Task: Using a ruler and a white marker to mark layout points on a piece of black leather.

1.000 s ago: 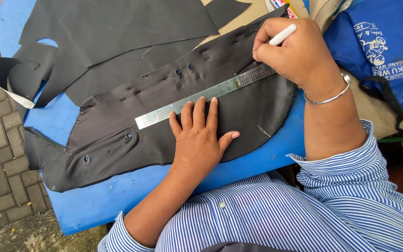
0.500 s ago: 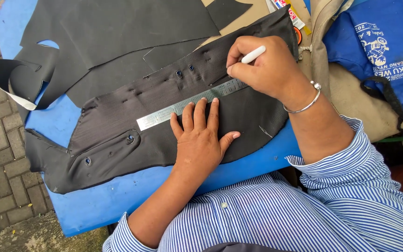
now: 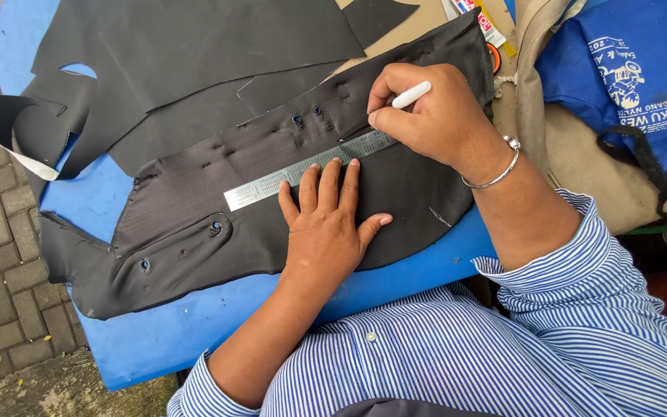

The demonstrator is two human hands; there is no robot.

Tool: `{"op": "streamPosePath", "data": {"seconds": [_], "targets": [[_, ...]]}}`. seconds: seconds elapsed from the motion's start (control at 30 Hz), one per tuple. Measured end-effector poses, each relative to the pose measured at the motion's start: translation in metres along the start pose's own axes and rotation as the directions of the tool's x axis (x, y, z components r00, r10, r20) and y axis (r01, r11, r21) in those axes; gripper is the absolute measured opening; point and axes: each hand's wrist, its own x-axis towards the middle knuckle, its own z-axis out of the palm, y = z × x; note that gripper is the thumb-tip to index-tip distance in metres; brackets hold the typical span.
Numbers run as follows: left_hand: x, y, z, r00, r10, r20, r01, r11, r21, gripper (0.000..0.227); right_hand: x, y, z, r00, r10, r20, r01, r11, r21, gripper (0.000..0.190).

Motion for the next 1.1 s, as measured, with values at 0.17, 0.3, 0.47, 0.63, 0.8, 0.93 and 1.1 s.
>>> {"op": "streamPosePath", "data": {"seconds": [0.17, 0.3, 0.47, 0.63, 0.8, 0.93, 1.1], "targets": [[0.0, 0.001, 0.0, 1.0, -0.002, -0.024, 0.003, 1.0, 0.022, 0.079, 0.0, 0.004, 0.001, 1.0, 0.001, 0.002, -0.001, 1.0, -0.001, 0.003], [0.001, 0.002, 0.001, 0.999, -0.01, -0.041, 0.01, 1.0, 0.012, 0.079, 0.001, 0.003, 0.002, 1.0, -0.008, 0.016, 0.008, 1.0, 0.006, 0.003], [0.001, 0.002, 0.002, 1.0, -0.018, -0.024, 0.018, 1.0, 0.005, 0.08, 0.001, 0.002, 0.007, 1.0, 0.01, 0.027, -0.01, 1.0, -0.001, 0.004], [0.002, 0.002, 0.001, 0.999, -0.016, -0.03, 0.017, 1.0, 0.003, 0.08, 0.0, 0.006, 0.005, 0.999, -0.018, 0.026, 0.019, 1.0, -0.011, 0.004], [0.001, 0.001, 0.001, 1.0, -0.022, 0.0, 0.022, 1.0, -0.004, 0.08, -0.002, 0.02, -0.01, 0.997, -0.041, -0.064, 0.029, 0.983, -0.179, 0.005], [0.001, 0.001, 0.001, 1.0, -0.017, -0.006, 0.017, 1.0, 0.006, 0.08, -0.003, 0.025, -0.03, 0.995, 0.067, -0.067, -0.082, 0.965, -0.251, 0.009], [0.001, 0.002, 0.001, 1.0, -0.028, 0.002, 0.028, 0.999, -0.019, 0.08, -0.011, 0.057, -0.056, 0.99, 0.072, -0.121, -0.11, 0.931, -0.349, 0.006]]}}
